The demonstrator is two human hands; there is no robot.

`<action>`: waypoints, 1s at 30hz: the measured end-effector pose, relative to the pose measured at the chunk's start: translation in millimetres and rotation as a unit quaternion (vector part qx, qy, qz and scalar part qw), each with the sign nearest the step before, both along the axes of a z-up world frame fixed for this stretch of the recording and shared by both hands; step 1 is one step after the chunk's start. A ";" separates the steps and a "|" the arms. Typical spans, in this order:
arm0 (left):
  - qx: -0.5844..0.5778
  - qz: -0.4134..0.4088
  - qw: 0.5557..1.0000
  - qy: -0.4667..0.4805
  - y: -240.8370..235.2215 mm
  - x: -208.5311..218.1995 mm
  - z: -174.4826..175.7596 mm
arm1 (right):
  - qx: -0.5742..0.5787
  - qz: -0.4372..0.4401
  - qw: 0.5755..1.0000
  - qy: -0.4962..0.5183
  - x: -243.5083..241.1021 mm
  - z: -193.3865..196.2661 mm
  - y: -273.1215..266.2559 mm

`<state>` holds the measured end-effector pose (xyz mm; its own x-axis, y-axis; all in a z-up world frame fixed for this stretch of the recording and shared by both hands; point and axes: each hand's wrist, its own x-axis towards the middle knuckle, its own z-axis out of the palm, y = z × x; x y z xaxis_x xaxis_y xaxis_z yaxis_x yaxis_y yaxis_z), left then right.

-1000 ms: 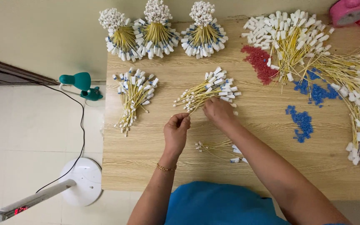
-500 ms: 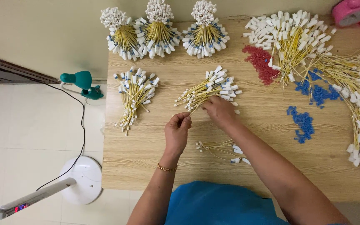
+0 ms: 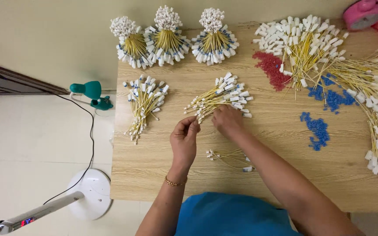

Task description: Assemble small white plastic connectors onto thin yellow wires by hand.

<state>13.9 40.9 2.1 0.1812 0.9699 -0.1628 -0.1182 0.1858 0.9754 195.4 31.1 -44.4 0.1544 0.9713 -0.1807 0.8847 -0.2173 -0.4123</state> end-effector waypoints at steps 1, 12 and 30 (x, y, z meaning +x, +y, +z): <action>-0.004 0.001 1.000 -0.004 0.8 -1.2 0.1 | -0.028 -0.009 0.999 0.019 -2.0 7.6 -1.3; -0.069 -0.057 0.995 -0.044 -18.6 10.1 3.3 | 0.043 -0.187 0.720 0.667 6.0 80.4 -76.6; -0.072 -0.103 0.986 -0.110 -31.6 16.1 42.0 | 0.130 -0.130 0.856 0.483 -3.6 140.3 -84.7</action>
